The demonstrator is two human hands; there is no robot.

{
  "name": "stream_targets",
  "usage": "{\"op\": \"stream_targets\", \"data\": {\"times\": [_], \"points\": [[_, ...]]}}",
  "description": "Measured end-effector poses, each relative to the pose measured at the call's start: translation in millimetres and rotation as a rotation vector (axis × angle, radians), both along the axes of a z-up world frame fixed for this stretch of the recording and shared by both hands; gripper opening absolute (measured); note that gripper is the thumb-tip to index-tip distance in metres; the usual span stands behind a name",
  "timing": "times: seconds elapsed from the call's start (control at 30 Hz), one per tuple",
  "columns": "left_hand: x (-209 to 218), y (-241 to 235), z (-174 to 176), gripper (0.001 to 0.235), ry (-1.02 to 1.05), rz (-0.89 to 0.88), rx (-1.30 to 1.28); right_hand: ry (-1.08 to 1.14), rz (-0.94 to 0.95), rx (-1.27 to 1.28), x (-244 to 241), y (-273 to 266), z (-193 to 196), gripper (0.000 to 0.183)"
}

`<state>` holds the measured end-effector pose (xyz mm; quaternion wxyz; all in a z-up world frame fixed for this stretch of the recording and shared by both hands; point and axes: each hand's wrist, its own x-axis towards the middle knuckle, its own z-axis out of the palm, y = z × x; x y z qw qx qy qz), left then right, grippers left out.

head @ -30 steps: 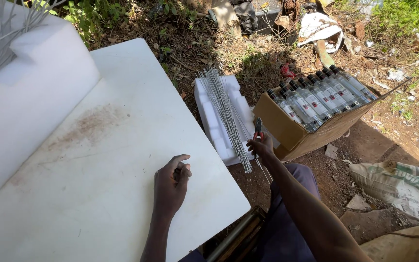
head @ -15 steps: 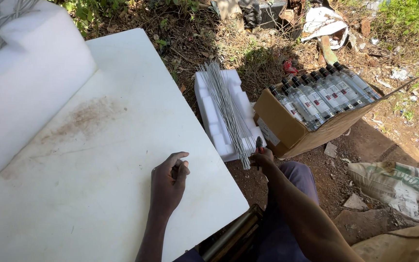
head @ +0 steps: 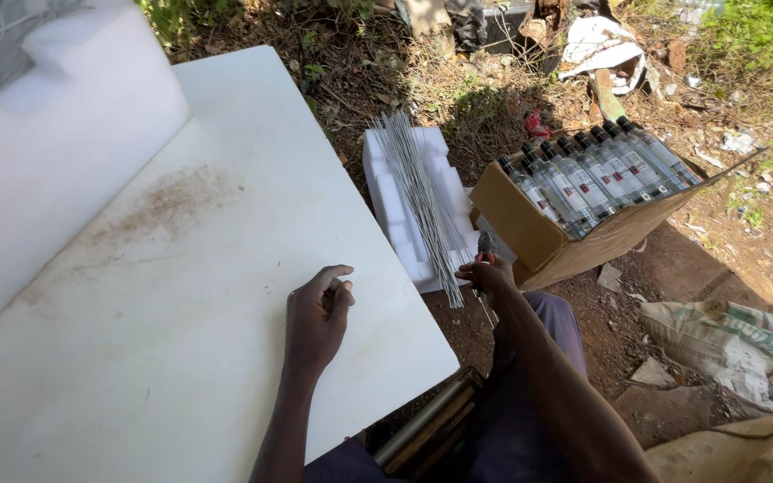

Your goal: The person sits outdoors at a white table and uses red-handled pliers to cut a long, thin metal wire into shorter segments. They repeatedly measure the wire against the table edge, cut it, and place the pieces into a cardboard box containing small bottles.

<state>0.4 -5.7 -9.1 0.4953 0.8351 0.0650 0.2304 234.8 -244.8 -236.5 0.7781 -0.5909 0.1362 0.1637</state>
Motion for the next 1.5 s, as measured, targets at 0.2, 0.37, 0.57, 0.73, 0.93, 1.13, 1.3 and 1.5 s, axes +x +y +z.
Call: {"op": "stream_targets", "data": {"times": [0.2, 0.37, 0.57, 0.73, 0.93, 1.13, 1.3, 1.5], "points": [[-10.1, 6.3, 1.6, 0.018, -0.111, 0.020, 0.060, -0.163, 0.188, 0.173, -100.1, 31.7, 167.5, 0.020], [-18.2, 19.3, 20.8, 0.025, -0.095, 0.011, -0.223, -0.292, 0.310, 0.367, -172.3, 58.6, 220.5, 0.032], [-42.7, 109.0, 106.7, 0.029, -0.349, 0.378, 0.040, -0.297, 0.531, 0.073, -190.4, 97.4, 203.7, 0.036], [-43.8, 253.8, 180.3, 0.025, -0.548, 0.904, 0.519, -0.278, 0.656, 0.033, -210.0, 123.7, 230.6, 0.030], [-34.4, 397.5, 212.4, 0.028, 0.279, 1.102, 0.789, -0.427, 0.737, -0.097, -204.9, 122.1, 212.3, 0.015], [-44.7, 410.8, 235.1, 0.020, 0.286, 0.857, 0.746, -0.433, 0.703, -0.100, -200.3, 119.7, 203.4, 0.024], [-48.5, 421.0, 246.9, 0.032, 0.081, 0.804, 0.790, -0.410, 0.730, -0.052, -208.3, 116.1, 215.0, 0.021], [-48.3, 406.6, 291.6, 0.016, -0.190, 0.966, 1.002, -0.416, 0.724, -0.079, -213.8, 115.5, 224.2, 0.024]]}}
